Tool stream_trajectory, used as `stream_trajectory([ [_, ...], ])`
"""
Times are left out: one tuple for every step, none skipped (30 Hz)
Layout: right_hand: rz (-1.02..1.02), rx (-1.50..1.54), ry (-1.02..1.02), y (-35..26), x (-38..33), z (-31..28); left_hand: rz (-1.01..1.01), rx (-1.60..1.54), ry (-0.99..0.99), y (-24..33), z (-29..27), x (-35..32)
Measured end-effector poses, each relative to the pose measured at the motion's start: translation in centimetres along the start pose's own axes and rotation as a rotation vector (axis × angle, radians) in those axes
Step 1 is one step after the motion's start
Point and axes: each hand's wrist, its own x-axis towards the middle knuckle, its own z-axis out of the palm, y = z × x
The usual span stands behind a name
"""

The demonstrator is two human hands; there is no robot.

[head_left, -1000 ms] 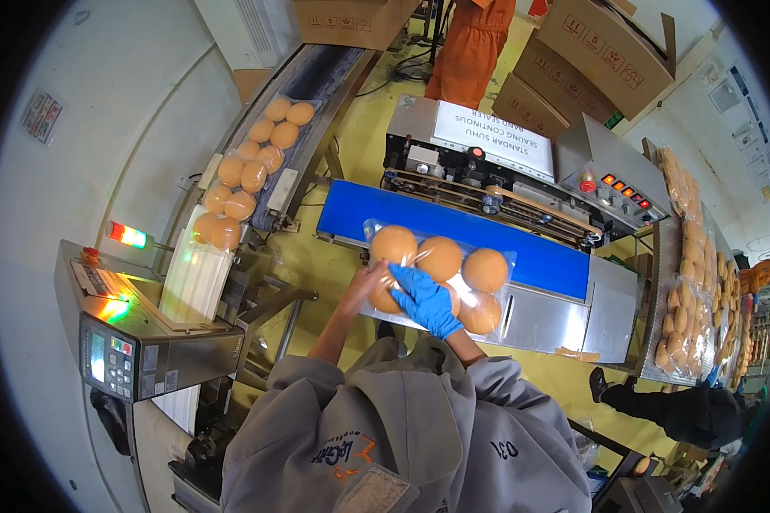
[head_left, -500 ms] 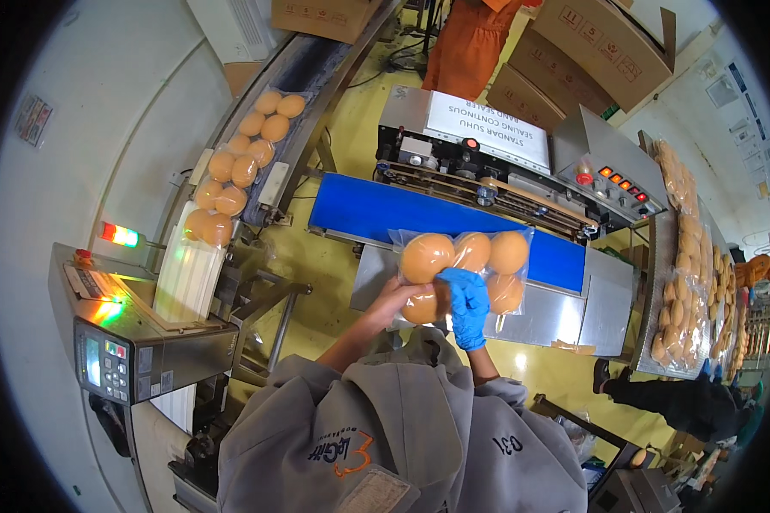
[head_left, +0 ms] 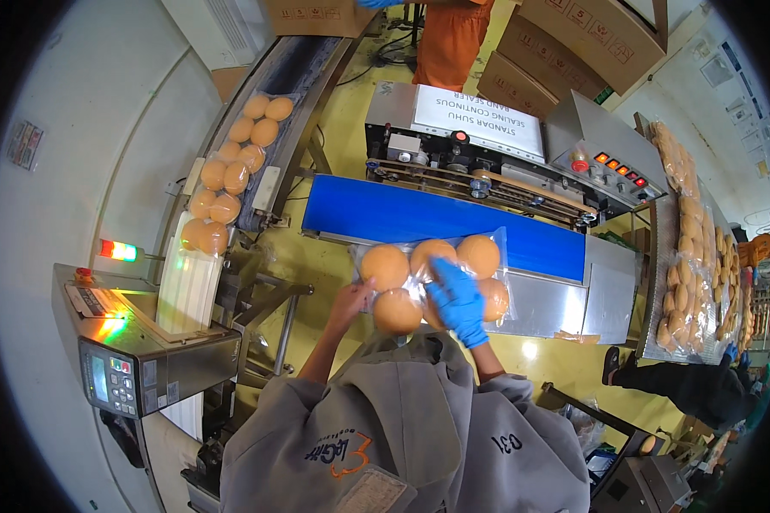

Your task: The person places buns into clear plastic bags and feeds them onto a conveyor belt sealing machine. The machine seals the package, and the person removes it to place it on a metal table. This process is repeated continuously throughout the clip.

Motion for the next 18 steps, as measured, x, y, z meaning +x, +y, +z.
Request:
stream_trajectory([
  [0.051,-0.07,0.218,1.3,0.4,-1.1,-0.047,0.001,0.015,0.8,0.4,-0.8],
  [0.074,-0.136,0.378,2.4,0.7,-2.5,-0.094,0.002,0.032,1.6,0.6,-1.9],
  [0.095,-0.201,0.536,2.8,1.0,-4.3,-0.141,0.003,0.051,2.4,0.9,-2.8],
  [0.217,-0.131,0.558,5.9,0.4,-4.7,-0.085,-0.009,-0.014,1.9,1.3,-2.5],
  [0.339,-0.057,0.582,10.2,-0.6,-4.3,-0.029,-0.02,-0.079,0.8,1.8,-1.5],
  [0.461,-0.019,0.45,13.5,-1.3,-4.4,0.025,-0.035,-0.138,0.0,2.3,-0.9],
  [0.584,0.019,0.319,16.5,-2.0,-4.6,0.098,0.006,-0.086,-0.4,3.2,-0.6],
  [0.699,0.059,0.182,17.8,-2.2,-4.8,0.174,0.044,-0.027,-0.6,4.3,-0.4],
  [0.676,0.139,0.223,16.9,-1.9,-4.9,0.247,0.077,0.049,-0.8,4.9,-0.2],
  [0.662,0.22,0.273,14.8,-1.8,-5.5,0.271,-0.029,0.059,0.1,5.3,-0.8],
  [0.652,0.299,0.332,12.8,-1.8,-6.3,0.295,-0.133,0.059,2.2,5.8,-2.3],
  [0.608,0.287,0.388,11.6,-1.9,-6.8,0.316,-0.235,0.06,3.6,6.1,-3.4],
  [0.562,0.274,0.438,10.6,-2.0,-7.1,0.271,-0.236,0.044,3.8,5.9,-3.6],
  [0.515,0.261,0.486,10.1,-2.1,-7.3,0.226,-0.238,0.029,3.9,5.4,-3.7],
  [0.595,0.243,0.477,9.8,-2.1,-7.6,0.18,-0.237,0.01,3.9,5.0,-3.9],
  [0.531,0.129,0.486,10.2,-2.1,-7.4,0.131,-0.242,-0.013,3.2,4.4,-3.5],
  [0.464,0.016,0.491,11.3,-2.0,-6.8,0.083,-0.249,-0.034,1.8,3.9,-2.9],
  [0.391,-0.098,0.498,12.4,-1.6,-6.3,0.04,-0.258,-0.054,1.1,3.7,-2.3],
])
